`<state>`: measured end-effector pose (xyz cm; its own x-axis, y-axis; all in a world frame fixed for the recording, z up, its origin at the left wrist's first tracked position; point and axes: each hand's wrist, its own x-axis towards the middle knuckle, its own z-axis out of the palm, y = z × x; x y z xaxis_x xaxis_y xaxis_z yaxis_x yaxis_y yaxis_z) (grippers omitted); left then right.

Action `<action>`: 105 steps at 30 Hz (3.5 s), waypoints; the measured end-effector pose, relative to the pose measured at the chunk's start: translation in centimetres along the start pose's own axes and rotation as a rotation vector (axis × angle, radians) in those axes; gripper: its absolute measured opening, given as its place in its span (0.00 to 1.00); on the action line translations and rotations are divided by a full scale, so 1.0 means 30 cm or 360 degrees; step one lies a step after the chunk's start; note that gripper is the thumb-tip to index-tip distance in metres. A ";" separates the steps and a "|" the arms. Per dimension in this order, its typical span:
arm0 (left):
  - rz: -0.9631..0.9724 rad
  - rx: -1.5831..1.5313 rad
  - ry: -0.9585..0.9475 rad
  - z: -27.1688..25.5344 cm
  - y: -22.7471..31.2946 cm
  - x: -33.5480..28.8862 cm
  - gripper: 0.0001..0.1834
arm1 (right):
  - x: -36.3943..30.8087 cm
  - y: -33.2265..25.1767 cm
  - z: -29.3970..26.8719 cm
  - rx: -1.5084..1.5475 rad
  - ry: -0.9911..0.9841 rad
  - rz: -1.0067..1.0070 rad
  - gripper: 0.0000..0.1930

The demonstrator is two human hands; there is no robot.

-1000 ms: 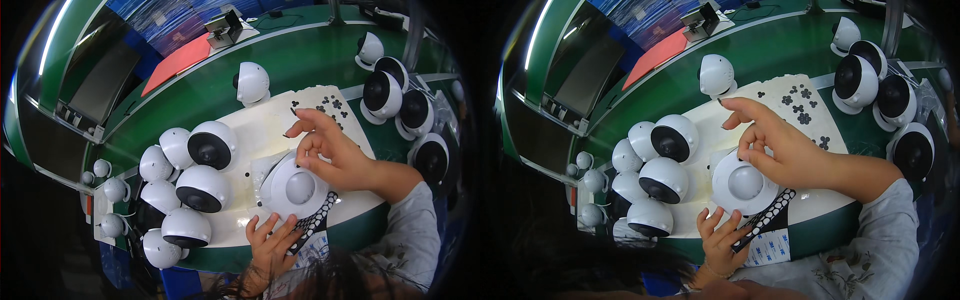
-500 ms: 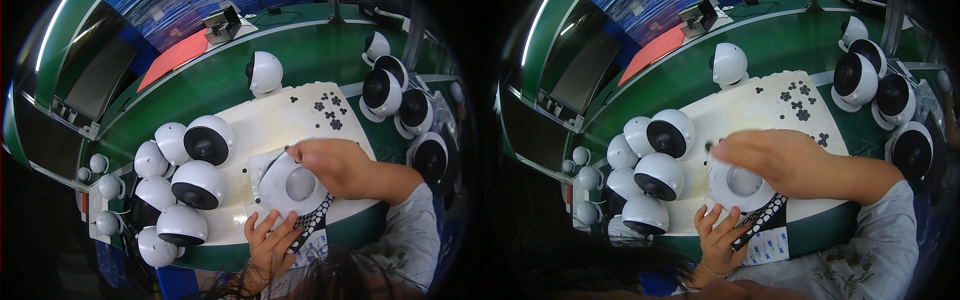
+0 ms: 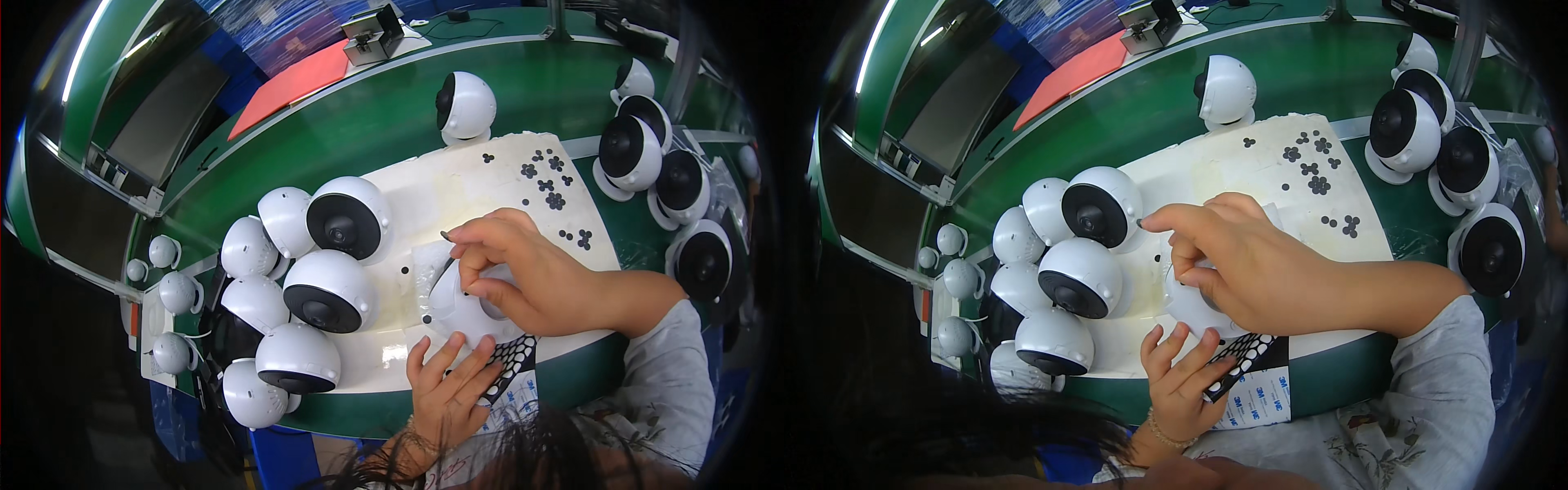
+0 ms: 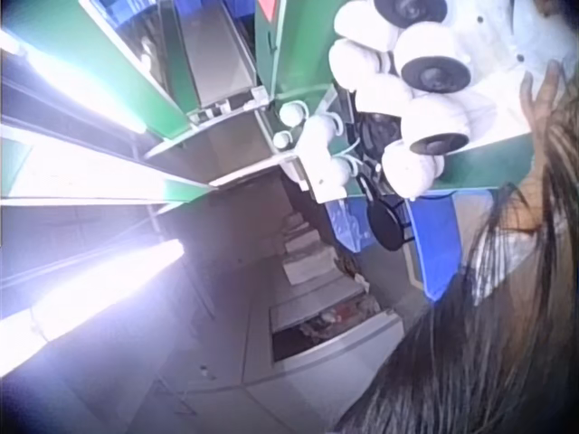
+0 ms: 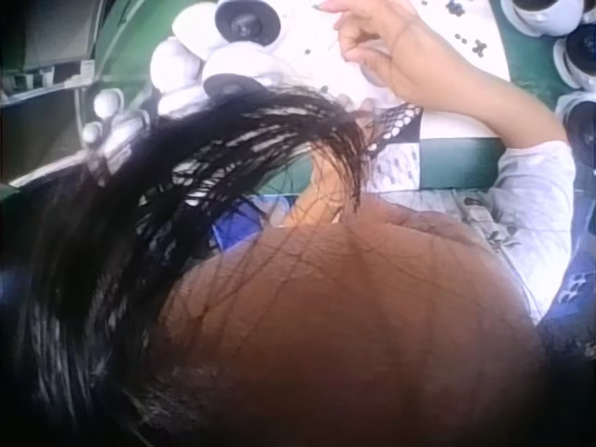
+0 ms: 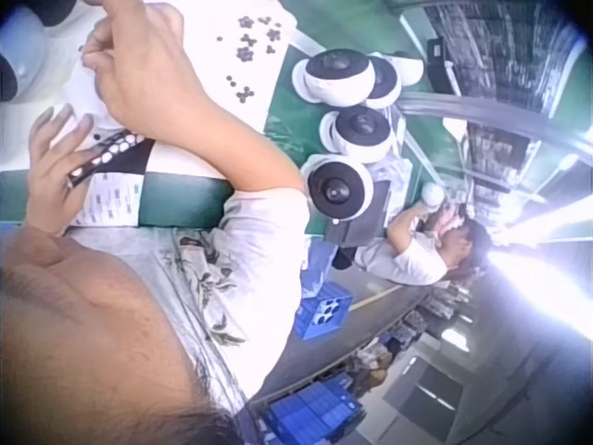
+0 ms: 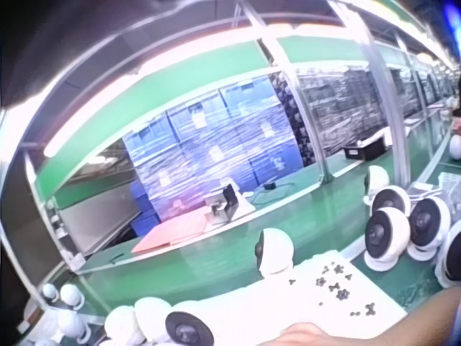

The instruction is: The person assembles dome security cameras by placing small black circular components into the lens area of each unit. They handle the cameras one at a time, pick up the components from a pile on the table, and place them into the camera's lens opening before setting the unit aside.

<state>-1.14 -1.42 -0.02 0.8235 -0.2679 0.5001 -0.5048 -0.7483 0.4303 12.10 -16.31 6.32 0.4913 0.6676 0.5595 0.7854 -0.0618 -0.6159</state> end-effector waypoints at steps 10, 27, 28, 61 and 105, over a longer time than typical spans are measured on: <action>-0.0017 0.0087 -0.0004 -0.005 0.012 0.010 0.12 | -0.032 -0.006 0.000 -0.0455 0.0055 -0.0250 0.25; 0.0014 0.0070 0.0060 0.010 0.005 0.007 0.14 | -0.022 -0.006 0.001 -0.0113 0.0000 0.0097 0.22; 0.0000 0.0092 0.0043 0.007 0.007 0.008 0.12 | -0.022 -0.007 -0.003 -0.0124 -0.0044 0.0101 0.22; 0.0029 0.0050 0.0093 0.020 -0.006 0.003 0.20 | -0.180 -0.013 -0.015 -0.0163 -0.0081 0.0167 0.04; -0.0002 -0.0124 0.0180 0.000 0.020 0.023 0.12 | 0.079 0.465 0.018 0.0577 0.0688 0.0624 0.35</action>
<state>-0.88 -2.06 0.57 0.7918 -0.1939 0.5792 -0.5261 -0.6982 0.4856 24.03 -15.20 -1.25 0.8789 0.2859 0.3819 0.3802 0.0637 -0.9227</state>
